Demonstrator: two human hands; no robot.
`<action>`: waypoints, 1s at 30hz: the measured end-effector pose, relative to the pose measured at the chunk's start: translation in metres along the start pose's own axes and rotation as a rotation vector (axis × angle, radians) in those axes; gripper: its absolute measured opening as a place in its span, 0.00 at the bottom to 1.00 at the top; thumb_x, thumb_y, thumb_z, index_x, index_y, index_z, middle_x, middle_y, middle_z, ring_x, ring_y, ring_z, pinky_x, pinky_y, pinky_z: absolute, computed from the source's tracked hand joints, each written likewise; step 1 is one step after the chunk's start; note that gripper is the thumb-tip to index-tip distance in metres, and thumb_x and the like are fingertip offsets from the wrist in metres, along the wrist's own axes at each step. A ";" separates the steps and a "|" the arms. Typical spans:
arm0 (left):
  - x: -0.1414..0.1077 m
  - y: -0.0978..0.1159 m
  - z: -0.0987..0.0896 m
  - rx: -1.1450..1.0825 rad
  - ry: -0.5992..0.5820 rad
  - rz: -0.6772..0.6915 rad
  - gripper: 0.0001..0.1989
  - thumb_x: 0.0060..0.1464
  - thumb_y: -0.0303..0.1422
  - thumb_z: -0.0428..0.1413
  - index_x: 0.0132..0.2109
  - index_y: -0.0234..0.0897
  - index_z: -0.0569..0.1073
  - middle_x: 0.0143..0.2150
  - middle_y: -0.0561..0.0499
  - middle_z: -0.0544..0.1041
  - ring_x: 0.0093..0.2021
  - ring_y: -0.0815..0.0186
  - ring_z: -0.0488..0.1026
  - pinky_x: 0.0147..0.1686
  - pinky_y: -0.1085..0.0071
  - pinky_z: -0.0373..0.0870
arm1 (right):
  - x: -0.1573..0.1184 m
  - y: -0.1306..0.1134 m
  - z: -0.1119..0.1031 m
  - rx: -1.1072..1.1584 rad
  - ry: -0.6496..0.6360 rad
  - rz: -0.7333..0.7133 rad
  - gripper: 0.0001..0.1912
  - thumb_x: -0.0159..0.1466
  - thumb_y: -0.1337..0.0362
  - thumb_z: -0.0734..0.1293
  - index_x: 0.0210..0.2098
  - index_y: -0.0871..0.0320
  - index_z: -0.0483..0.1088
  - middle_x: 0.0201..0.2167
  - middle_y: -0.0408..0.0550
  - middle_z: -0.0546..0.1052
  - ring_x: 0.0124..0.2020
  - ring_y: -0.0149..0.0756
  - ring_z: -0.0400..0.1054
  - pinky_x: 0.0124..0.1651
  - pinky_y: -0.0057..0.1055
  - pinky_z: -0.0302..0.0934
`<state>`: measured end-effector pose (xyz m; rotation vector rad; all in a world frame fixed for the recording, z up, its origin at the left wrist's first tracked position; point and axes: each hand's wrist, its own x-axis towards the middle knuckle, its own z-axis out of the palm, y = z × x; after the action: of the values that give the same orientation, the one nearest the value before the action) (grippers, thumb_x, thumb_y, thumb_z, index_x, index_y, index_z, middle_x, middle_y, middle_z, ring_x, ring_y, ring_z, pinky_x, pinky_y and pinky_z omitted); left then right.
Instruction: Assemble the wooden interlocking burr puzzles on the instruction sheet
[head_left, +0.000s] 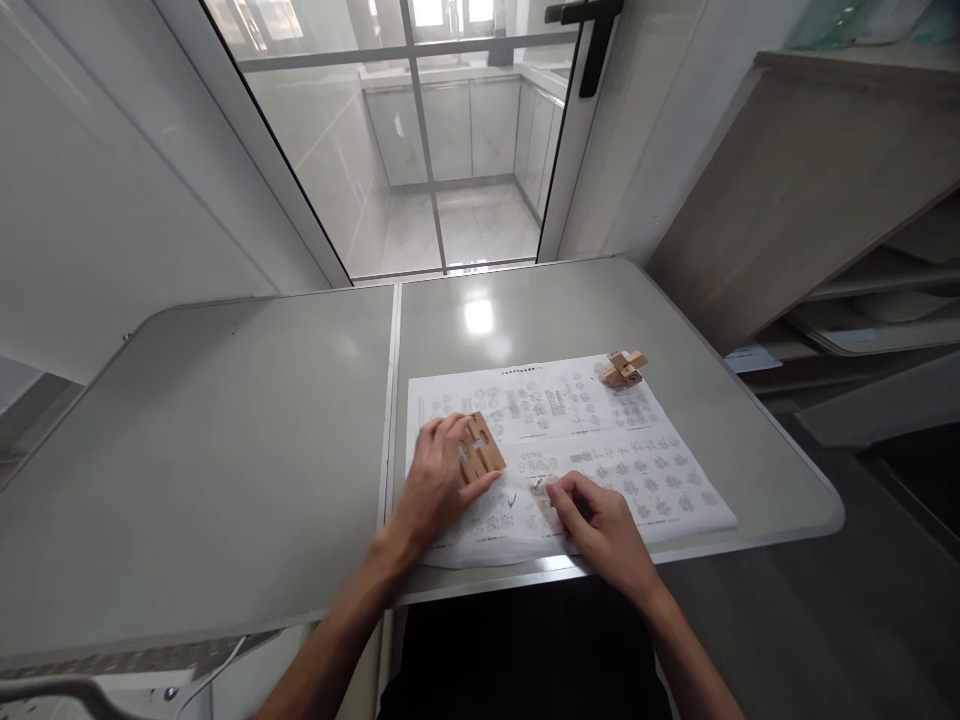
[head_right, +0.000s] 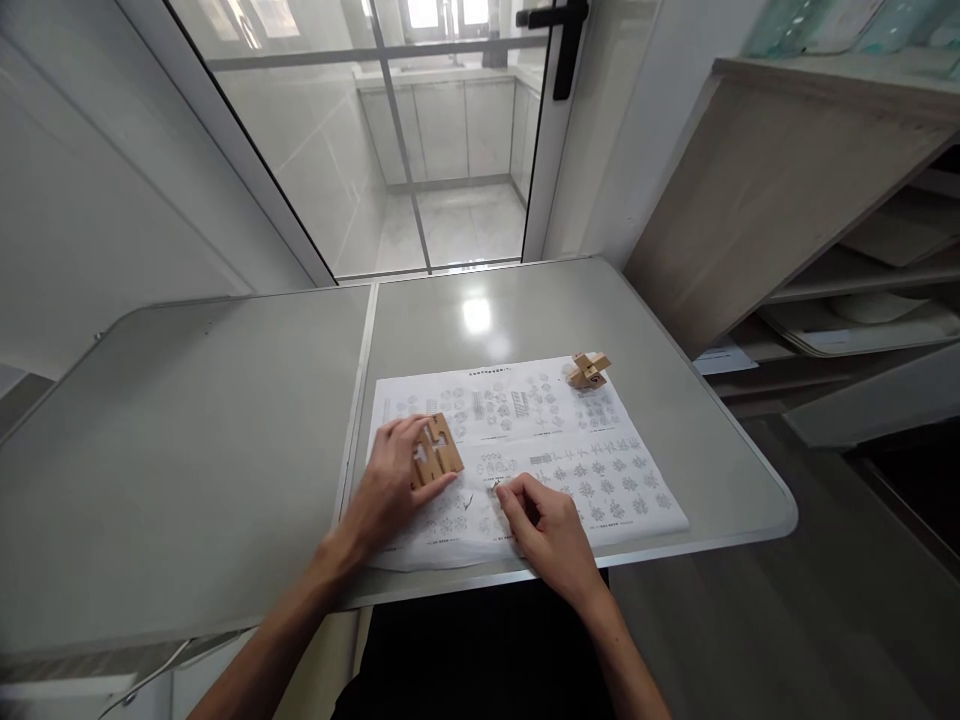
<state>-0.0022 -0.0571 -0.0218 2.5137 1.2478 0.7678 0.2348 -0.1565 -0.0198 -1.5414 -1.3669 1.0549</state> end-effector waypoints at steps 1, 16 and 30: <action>0.003 0.003 0.004 -0.014 -0.025 0.033 0.43 0.60 0.40 0.69 0.74 0.38 0.58 0.69 0.34 0.70 0.69 0.40 0.67 0.66 0.40 0.72 | 0.000 0.000 0.000 -0.002 0.000 0.001 0.25 0.76 0.44 0.62 0.29 0.53 0.65 0.20 0.39 0.67 0.23 0.35 0.62 0.30 0.32 0.58; 0.034 0.000 0.024 -0.167 -0.210 0.266 0.46 0.57 0.48 0.70 0.74 0.39 0.59 0.65 0.34 0.75 0.66 0.42 0.71 0.63 0.42 0.76 | 0.003 -0.002 0.001 -0.031 0.020 0.000 0.25 0.76 0.44 0.62 0.29 0.53 0.68 0.20 0.40 0.68 0.22 0.35 0.62 0.29 0.31 0.58; 0.035 -0.039 -0.013 -0.180 -0.322 0.229 0.53 0.48 0.59 0.71 0.72 0.39 0.63 0.71 0.33 0.68 0.73 0.40 0.62 0.72 0.39 0.64 | 0.019 -0.006 0.012 -0.197 0.067 0.084 0.19 0.75 0.44 0.62 0.40 0.52 0.70 0.23 0.41 0.73 0.24 0.39 0.68 0.30 0.33 0.58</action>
<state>-0.0176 -0.0064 -0.0153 2.5277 0.7619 0.4683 0.2227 -0.1366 -0.0191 -1.7756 -1.4041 0.9312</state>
